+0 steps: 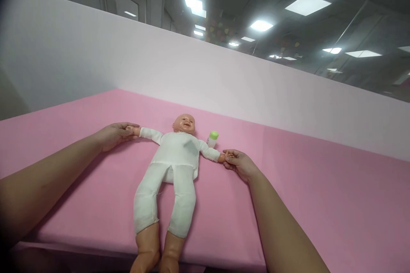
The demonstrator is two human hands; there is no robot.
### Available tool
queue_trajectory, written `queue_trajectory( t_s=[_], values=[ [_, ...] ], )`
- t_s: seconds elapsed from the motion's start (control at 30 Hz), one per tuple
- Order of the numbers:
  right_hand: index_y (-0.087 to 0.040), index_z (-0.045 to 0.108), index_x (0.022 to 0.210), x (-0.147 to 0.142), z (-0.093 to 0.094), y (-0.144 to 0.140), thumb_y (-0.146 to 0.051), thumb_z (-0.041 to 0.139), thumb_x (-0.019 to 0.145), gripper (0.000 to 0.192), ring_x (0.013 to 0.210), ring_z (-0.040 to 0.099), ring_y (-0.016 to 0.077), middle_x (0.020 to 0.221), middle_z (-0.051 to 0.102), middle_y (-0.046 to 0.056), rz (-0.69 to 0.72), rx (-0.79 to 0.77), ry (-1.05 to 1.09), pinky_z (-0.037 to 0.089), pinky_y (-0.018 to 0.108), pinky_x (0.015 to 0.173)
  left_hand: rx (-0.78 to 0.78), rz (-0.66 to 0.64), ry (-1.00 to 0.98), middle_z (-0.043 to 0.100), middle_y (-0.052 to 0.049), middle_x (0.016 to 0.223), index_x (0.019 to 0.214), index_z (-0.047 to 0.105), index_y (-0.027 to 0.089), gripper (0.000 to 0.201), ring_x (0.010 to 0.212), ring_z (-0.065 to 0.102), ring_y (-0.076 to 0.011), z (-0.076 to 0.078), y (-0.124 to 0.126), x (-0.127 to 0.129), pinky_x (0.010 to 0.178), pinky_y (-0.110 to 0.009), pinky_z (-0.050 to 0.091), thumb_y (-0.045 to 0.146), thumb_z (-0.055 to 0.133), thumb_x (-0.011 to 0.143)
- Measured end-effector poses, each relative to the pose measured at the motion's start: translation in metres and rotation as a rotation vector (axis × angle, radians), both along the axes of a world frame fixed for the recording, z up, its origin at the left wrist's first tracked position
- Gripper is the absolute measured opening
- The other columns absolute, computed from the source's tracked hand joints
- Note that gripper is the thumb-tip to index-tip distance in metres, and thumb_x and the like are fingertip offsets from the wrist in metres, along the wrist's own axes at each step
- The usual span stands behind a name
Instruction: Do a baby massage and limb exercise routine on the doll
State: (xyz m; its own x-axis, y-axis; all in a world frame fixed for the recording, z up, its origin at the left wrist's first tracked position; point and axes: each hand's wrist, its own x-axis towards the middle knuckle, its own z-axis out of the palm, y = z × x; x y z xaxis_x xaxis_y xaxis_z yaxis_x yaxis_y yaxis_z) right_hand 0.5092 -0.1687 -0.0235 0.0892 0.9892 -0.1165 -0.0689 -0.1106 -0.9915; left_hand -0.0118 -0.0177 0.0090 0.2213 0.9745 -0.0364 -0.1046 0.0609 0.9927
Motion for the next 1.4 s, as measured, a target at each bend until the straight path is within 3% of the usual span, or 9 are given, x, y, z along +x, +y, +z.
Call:
queue_trajectory(
  t_s=[0.17, 0.37, 0.6, 0.7, 0.87, 1.03, 1.27, 1.4],
  values=[
    [-0.015, 0.078, 0.099, -0.006, 0.002, 0.002, -0.036, 0.097, 0.070, 0.040, 0.066, 0.060, 0.0147, 0.084, 0.071, 0.007, 0.018, 0.032, -0.063, 0.054, 0.029, 0.064, 0.014, 0.020, 0.036, 0.079, -0.017, 0.112, 0.101, 0.079, 0.014, 0.047, 0.106, 0.075, -0.0306, 0.000, 0.000, 0.001, 0.092, -0.037, 0.062, 0.029, 0.094, 0.059],
    [-0.014, 0.078, 0.104, -0.009, -0.001, 0.004, -0.054, 0.086, 0.081, 0.046, 0.055, 0.051, 0.0122, 0.068, 0.064, 0.003, -0.123, 0.029, -0.109, 0.043, 0.025, 0.050, -0.001, 0.043, 0.056, 0.080, -0.017, 0.107, 0.099, 0.080, 0.015, 0.031, 0.094, 0.077, -0.0273, -0.006, 0.008, 0.000, 0.087, -0.035, 0.063, 0.032, 0.083, 0.074],
    [-0.015, 0.076, 0.106, -0.009, 0.000, 0.008, -0.026, 0.077, 0.090, 0.020, 0.061, 0.061, 0.0143, 0.090, 0.074, 0.011, -0.239, 0.005, 0.031, 0.059, 0.027, 0.057, -0.030, 0.074, 0.003, 0.078, -0.017, 0.103, 0.116, 0.069, 0.011, 0.039, 0.087, 0.079, -0.0264, -0.004, 0.008, -0.002, 0.085, -0.036, 0.065, 0.014, 0.073, 0.078],
    [-0.016, 0.075, 0.106, -0.006, 0.000, 0.009, -0.015, 0.077, 0.085, 0.021, 0.066, 0.065, 0.0141, 0.097, 0.075, 0.011, -0.269, 0.025, 0.104, 0.063, 0.026, 0.065, -0.036, 0.102, -0.030, 0.077, -0.014, 0.095, 0.127, 0.062, 0.012, 0.049, 0.083, 0.079, -0.0259, -0.001, 0.004, -0.001, 0.083, -0.036, 0.066, 0.008, 0.068, 0.078],
    [-0.019, 0.074, 0.114, 0.000, 0.000, 0.005, -0.013, 0.082, 0.081, 0.034, 0.075, 0.067, 0.0163, 0.104, 0.075, 0.010, -0.173, 0.036, 0.113, 0.062, 0.026, 0.064, -0.038, 0.082, -0.059, 0.077, -0.014, 0.099, 0.129, 0.060, 0.013, 0.056, 0.089, 0.079, -0.0275, -0.004, 0.006, -0.004, 0.085, -0.037, 0.065, 0.006, 0.071, 0.075],
    [-0.021, 0.074, 0.116, 0.001, 0.001, 0.002, -0.024, 0.092, 0.074, 0.046, 0.073, 0.062, 0.0149, 0.098, 0.071, 0.006, -0.052, 0.083, 0.123, 0.050, 0.024, 0.056, -0.025, 0.102, -0.055, 0.078, -0.014, 0.106, 0.120, 0.066, 0.016, 0.055, 0.092, 0.079, -0.0271, -0.009, 0.011, -0.005, 0.086, -0.036, 0.065, 0.012, 0.084, 0.068],
    [-0.016, 0.073, 0.087, -0.007, 0.006, 0.001, -0.032, 0.095, 0.069, 0.033, 0.060, 0.049, 0.0114, 0.071, 0.062, 0.001, -0.016, 0.048, -0.046, 0.034, 0.024, 0.053, -0.005, 0.078, 0.022, 0.079, -0.014, 0.098, 0.094, 0.075, 0.014, 0.040, 0.086, 0.076, -0.0224, -0.005, 0.005, 0.001, 0.082, -0.030, 0.062, 0.030, 0.092, 0.062],
    [-0.016, 0.070, 0.082, -0.007, 0.003, 0.003, -0.039, 0.093, 0.073, 0.033, 0.056, 0.046, 0.0104, 0.067, 0.059, 0.000, -0.029, 0.043, -0.091, 0.033, 0.024, 0.053, 0.001, 0.104, 0.029, 0.079, -0.012, 0.095, 0.090, 0.075, 0.015, 0.034, 0.080, 0.075, -0.0208, -0.005, 0.005, 0.003, 0.078, -0.030, 0.061, 0.033, 0.090, 0.065]
  ],
)
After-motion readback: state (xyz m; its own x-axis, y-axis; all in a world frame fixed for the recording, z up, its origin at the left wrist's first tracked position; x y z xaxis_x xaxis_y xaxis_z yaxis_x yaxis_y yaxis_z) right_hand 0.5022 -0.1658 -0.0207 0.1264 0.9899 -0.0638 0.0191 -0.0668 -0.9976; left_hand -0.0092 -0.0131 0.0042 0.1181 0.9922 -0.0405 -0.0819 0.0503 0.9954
